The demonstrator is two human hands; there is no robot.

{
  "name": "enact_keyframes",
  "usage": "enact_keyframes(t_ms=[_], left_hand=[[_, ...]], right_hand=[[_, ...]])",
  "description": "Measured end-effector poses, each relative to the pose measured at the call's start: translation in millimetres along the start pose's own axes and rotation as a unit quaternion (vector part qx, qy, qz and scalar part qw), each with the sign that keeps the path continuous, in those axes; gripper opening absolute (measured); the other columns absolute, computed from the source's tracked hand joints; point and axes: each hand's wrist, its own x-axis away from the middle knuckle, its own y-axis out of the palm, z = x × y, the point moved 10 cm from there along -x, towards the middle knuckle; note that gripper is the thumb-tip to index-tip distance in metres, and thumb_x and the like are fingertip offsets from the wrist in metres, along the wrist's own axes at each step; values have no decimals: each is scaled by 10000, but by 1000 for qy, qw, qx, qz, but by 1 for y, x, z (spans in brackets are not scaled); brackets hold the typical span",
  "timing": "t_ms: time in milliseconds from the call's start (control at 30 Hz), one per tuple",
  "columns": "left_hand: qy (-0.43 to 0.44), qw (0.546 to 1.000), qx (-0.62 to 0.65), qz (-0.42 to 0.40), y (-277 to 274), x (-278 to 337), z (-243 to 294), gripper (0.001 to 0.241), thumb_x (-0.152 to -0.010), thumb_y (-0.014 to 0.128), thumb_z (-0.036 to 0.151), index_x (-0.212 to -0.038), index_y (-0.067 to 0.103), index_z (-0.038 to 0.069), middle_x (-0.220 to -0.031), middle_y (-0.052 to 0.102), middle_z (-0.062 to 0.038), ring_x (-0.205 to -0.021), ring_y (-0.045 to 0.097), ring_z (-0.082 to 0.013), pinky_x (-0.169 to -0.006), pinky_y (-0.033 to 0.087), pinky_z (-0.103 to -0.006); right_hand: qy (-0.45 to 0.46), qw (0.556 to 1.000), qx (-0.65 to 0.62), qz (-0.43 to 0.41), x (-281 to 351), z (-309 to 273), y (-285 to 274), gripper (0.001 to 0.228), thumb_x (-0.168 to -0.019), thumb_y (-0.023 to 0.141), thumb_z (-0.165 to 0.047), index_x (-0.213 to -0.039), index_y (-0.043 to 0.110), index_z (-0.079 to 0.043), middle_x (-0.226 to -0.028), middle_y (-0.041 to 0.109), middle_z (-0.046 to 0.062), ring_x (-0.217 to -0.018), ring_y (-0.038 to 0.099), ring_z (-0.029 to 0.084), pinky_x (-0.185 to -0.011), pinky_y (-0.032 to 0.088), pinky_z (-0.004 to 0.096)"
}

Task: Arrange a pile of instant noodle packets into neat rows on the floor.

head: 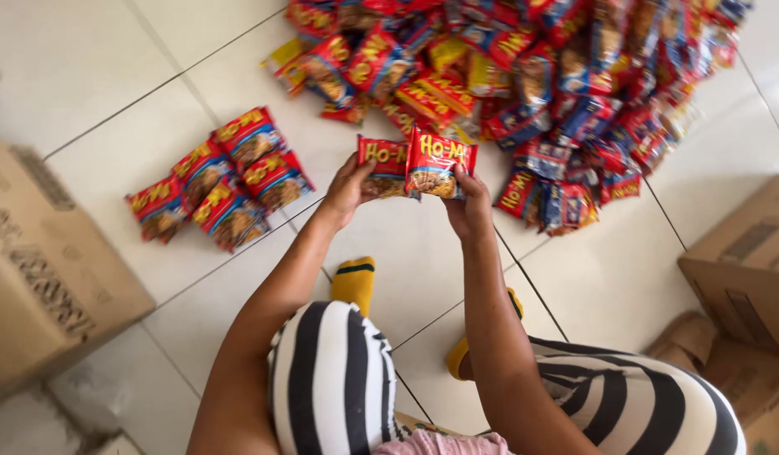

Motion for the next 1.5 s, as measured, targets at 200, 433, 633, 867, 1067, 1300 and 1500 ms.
enact_keyframes(t_ms=[200,433,633,867,1067,1300,1500], left_hand=[[89,985,141,47,-34,55,43,421,-1035,558,403,-1348,564,121,-1222,687,-50,-1081,681,-145,-912,583,-340],[200,956,123,177,-118,198,72,522,-1007,606,374,-1444,471,122,-1323,638,1,-1214,630,-108,-1012,543,-305],[238,876,96,407,-251,318,33,565,-862,781,92,-1372,540,55,-1237,677,-64,-1101,667,-168,-977,541,-336],[190,848,192,456,-338,347,-14,458,-873,678,98,-1320,580,94,-1192,689,-33,-1090,675,-183,-944,540,-360],[165,837,218,474,-377,318,-40,424,-854,678,116,-1269,592,113,-1125,682,-23,-1022,670,-172,-893,527,-373],[126,859,136,478,-407,299,-39,476,-819,749,151,-1271,614,85,-1130,687,-36,-999,654,-170,-822,531,-302],[173,834,-60,521,-380,302,6,537,-854,833,261,-1284,677,-19,-1248,610,-65,-1090,644,-178,-920,546,-344]], right_hand=[[96,982,161,-29,7,90,86,232,-962,665,-117,-1191,664,-75,-1075,745,58,-939,727,172,-882,610,395],[69,942,292,-151,14,212,144,248,-923,794,-114,-1148,710,-51,-1053,745,30,-913,666,113,-807,535,304],[145,787,513,-311,67,339,195,604,-931,774,-218,-1446,483,-94,-1271,615,103,-1014,656,186,-877,547,315],[213,746,484,-406,100,431,212,1006,-882,757,-160,-1655,118,-238,-1609,358,149,-1358,532,288,-1022,527,384],[259,720,505,-400,80,466,186,1047,-789,823,-156,-1624,198,-244,-1638,338,141,-1453,432,315,-1123,430,452],[228,664,600,-383,70,472,177,1120,-810,820,-392,-1645,108,-163,-1655,260,183,-1514,300,351,-1190,307,458],[161,545,762,-310,82,461,153,1040,-869,742,-429,-1645,142,-83,-1480,573,228,-1327,580,396,-1124,451,451]])
